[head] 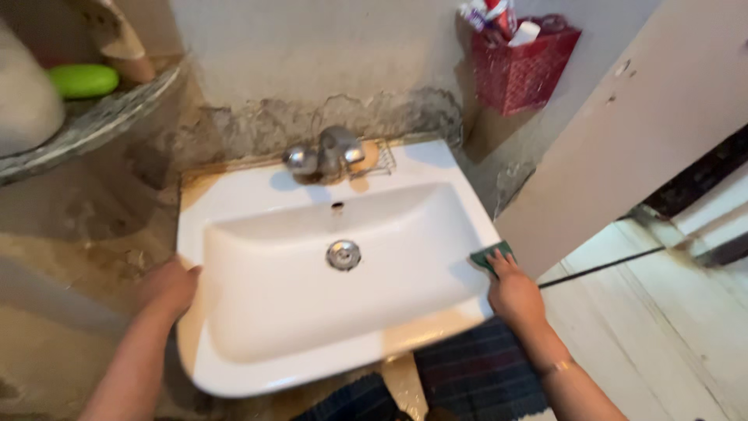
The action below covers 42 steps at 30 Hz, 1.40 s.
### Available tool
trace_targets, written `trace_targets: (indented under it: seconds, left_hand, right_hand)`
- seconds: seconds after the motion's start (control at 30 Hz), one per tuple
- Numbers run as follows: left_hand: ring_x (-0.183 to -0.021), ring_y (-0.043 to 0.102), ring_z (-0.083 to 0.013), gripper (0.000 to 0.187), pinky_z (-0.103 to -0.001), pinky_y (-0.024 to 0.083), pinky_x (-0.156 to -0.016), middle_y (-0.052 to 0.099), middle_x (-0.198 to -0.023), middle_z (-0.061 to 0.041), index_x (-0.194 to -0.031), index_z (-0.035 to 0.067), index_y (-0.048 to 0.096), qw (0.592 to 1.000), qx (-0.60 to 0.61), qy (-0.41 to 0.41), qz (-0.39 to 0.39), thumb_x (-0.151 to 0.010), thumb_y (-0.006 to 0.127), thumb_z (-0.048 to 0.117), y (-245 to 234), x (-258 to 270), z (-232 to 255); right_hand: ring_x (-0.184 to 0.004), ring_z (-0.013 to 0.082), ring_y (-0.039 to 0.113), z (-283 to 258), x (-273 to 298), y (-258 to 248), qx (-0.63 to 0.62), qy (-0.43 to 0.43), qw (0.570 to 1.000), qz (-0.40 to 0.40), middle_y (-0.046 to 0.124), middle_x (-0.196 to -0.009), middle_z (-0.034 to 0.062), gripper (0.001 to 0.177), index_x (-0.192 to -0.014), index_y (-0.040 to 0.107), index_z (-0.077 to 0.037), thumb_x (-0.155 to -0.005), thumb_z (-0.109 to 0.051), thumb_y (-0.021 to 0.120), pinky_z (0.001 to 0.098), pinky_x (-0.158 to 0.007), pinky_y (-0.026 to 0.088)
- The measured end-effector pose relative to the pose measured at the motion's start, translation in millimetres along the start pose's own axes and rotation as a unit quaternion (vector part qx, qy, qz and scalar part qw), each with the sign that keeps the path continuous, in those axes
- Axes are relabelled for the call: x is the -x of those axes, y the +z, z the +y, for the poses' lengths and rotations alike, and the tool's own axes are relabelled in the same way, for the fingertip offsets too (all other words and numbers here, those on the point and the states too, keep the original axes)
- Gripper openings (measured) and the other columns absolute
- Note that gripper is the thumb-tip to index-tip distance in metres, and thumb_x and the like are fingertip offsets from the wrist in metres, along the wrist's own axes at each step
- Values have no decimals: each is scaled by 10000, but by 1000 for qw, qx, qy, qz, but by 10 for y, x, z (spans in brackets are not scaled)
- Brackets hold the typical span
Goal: The person scrubs a white bathroom sink using a green sponge. They wipe the basin, rim, and faucet area repeatedly, moving the sponge across different sections of the sink throughout the clip.
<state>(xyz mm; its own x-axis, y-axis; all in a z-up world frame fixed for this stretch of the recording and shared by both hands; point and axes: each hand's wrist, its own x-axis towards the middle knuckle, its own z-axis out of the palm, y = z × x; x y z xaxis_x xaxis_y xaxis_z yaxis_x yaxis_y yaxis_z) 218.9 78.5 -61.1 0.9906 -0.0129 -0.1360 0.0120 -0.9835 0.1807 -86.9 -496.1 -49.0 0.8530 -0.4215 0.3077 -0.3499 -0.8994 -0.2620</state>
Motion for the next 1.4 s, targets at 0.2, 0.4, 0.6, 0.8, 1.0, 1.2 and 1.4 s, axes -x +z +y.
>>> trace_targets:
  seconds: [0.2,0.4,0.6,0.8,1.0,1.2,1.4]
  left_hand:
    - [-1265,644,-397,526,-527,526,-1022,669,-1385,-191,-1350,76,659,995,-46,-84,-10,-1048,519,483,211,-110,30]
    - [-1274,629,-393,542,-525,510,-1033,655,-1402,-182,-1442,118,586,993,-60,-99,13,-1067,470,492,94,5,116]
    - [-1282,597,-423,575,-542,491,-1028,628,-1425,-198,-1517,135,538,991,8,-127,44,-1037,507,450,29,149,185]
    - [-1349,556,-403,637,-542,484,-1064,575,-1496,-166,-1546,148,477,984,12,-173,-43,-1034,496,527,13,-2,118]
    - [-1428,434,-424,676,-574,395,-1126,419,-1596,-170,-1627,190,312,987,45,-154,-4,-1028,458,466,151,-8,31]
    - [-1465,395,-435,664,-559,352,-1179,386,-1630,-170,-1619,168,330,990,13,-139,-15,-1038,459,462,131,-81,55]
    - [-1447,369,-437,681,-537,325,-1178,326,-1634,-162,-1620,159,260,991,11,-131,-1,-1030,445,445,146,-76,70]
  right_hand:
    - [-1397,392,476,73,-1576,479,-63,-109,992,-5,499,-1532,170,509,-1409,590,-109,-911,-22,527,459,-1086,434]
    - [-1419,392,434,-177,-2970,906,-64,-173,982,-31,489,-1523,180,449,-1415,577,-109,-970,-102,520,443,-1127,386]
    - [-1426,354,453,-27,-2662,364,-58,-283,947,-140,519,-1508,175,500,-1437,567,-93,-949,-47,469,436,-1173,375]
    - [-1482,321,388,478,-1366,-190,1,-301,928,-219,461,-1585,59,602,-1392,577,-188,-815,-15,564,472,-1157,354]
    - [-1441,404,398,216,-2047,274,-131,-257,954,-83,472,-1533,194,459,-1386,578,-51,-927,-54,560,466,-1152,364]
    - [-1378,408,506,-706,-3031,930,-105,-283,953,-28,584,-1451,191,444,-1379,622,-77,-941,-45,548,429,-1171,402]
    - [-1360,371,498,-469,-2612,622,-112,-353,925,-88,591,-1434,169,457,-1341,620,-48,-886,-73,579,444,-1125,378]
